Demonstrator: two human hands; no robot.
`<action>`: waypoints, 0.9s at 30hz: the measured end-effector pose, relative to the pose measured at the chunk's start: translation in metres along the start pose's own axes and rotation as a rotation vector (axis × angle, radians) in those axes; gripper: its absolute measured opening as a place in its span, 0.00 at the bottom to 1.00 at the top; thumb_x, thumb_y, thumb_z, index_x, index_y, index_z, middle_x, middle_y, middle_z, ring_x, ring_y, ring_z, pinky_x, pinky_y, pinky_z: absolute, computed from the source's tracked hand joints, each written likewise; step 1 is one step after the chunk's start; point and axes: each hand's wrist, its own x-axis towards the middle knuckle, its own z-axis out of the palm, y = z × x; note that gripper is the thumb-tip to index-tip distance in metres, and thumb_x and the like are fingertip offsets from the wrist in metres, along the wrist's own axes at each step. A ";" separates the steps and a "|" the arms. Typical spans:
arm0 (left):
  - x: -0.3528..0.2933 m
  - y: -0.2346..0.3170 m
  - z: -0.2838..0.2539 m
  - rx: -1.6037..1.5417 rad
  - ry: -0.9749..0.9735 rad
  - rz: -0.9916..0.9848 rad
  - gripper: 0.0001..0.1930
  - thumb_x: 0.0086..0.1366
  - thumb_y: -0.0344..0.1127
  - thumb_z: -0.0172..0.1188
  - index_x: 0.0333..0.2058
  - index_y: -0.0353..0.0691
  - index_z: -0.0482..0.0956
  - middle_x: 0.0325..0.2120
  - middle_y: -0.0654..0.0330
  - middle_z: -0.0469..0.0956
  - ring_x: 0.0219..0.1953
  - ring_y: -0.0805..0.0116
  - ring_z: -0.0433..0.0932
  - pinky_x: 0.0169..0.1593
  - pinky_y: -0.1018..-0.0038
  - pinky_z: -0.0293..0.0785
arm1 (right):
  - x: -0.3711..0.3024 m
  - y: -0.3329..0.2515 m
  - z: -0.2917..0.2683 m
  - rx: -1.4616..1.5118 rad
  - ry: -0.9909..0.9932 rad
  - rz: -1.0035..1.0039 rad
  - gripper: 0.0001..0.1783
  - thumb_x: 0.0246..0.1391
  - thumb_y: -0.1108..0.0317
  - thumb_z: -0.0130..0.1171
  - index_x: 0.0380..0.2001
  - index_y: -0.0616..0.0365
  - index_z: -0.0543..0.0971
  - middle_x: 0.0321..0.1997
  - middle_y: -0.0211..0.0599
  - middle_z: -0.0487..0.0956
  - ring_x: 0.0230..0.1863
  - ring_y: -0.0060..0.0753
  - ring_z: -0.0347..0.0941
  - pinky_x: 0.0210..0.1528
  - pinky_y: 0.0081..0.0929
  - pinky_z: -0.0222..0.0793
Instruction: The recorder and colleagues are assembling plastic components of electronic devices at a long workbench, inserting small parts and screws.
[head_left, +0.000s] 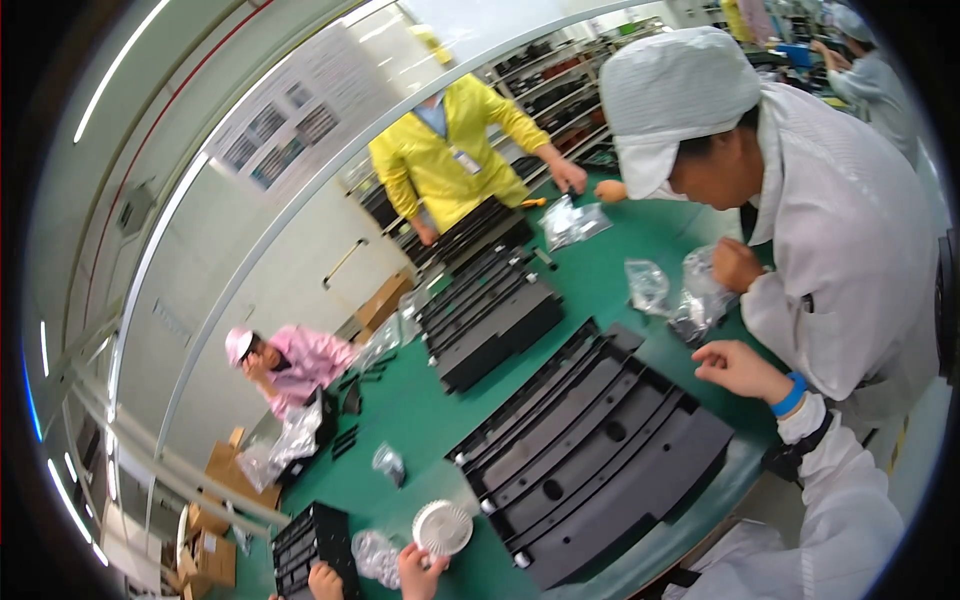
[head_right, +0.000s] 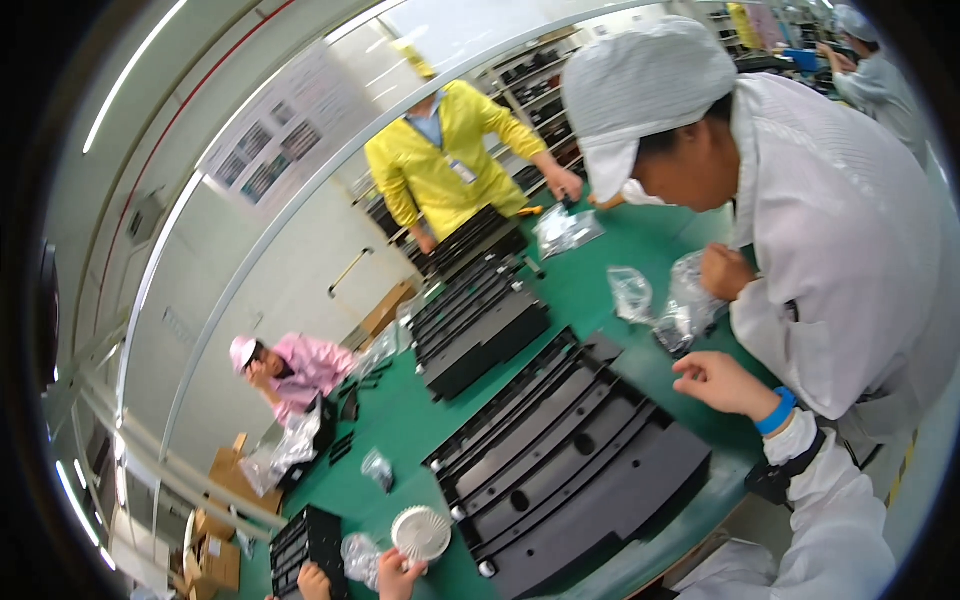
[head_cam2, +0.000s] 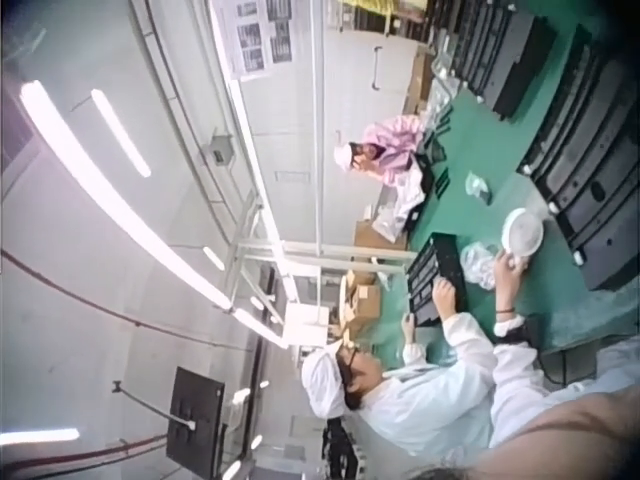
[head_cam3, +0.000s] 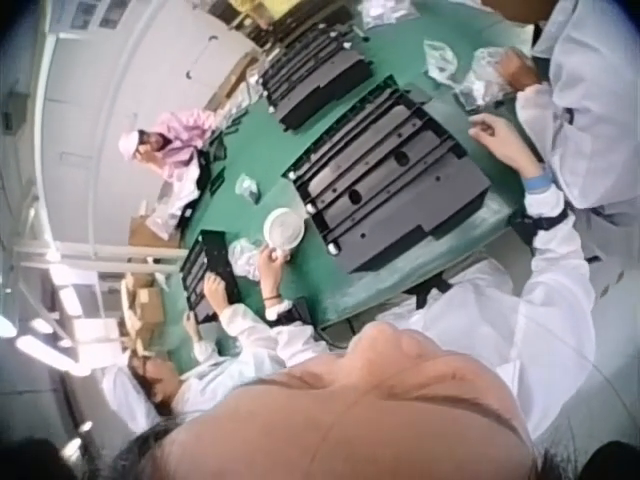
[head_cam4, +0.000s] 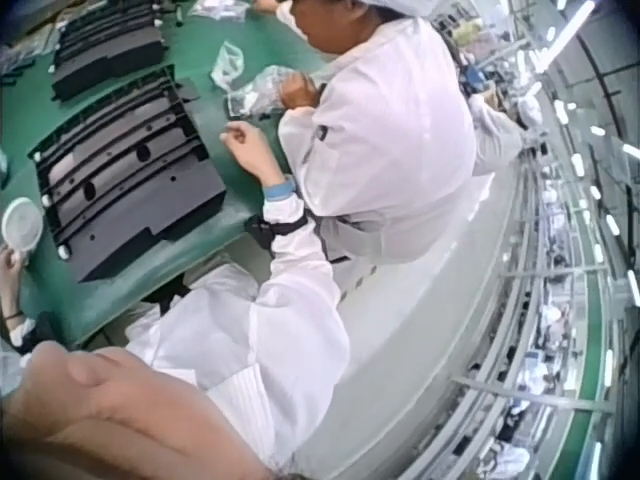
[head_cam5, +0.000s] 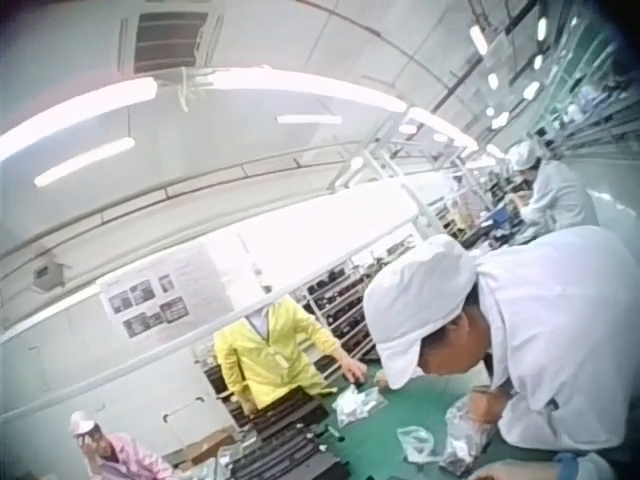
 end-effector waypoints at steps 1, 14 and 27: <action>0.002 0.015 -0.005 -0.065 -0.038 -0.094 0.16 0.52 0.36 0.63 0.35 0.28 0.77 0.34 0.46 0.75 0.38 0.50 0.74 0.41 0.63 0.70 | -0.005 0.007 -0.003 -0.029 0.020 0.013 0.16 0.50 0.66 0.62 0.40 0.65 0.76 0.28 0.34 0.77 0.28 0.21 0.71 0.32 0.21 0.68; 0.006 -0.019 -0.008 0.168 -0.219 0.051 0.18 0.54 0.36 0.63 0.40 0.32 0.74 0.35 0.52 0.72 0.35 0.58 0.69 0.39 0.68 0.67 | -0.021 0.027 -0.045 -0.310 0.215 0.090 0.17 0.47 0.65 0.61 0.38 0.67 0.75 0.31 0.45 0.76 0.33 0.41 0.73 0.37 0.33 0.69; 0.019 0.143 -0.066 -0.005 0.138 0.134 0.22 0.59 0.25 0.59 0.52 0.33 0.66 0.54 0.50 0.63 0.54 0.53 0.66 0.56 0.64 0.64 | 0.005 0.025 -0.108 -0.554 0.462 -0.045 0.10 0.47 0.75 0.51 0.33 0.66 0.77 0.31 0.48 0.76 0.35 0.49 0.73 0.40 0.39 0.69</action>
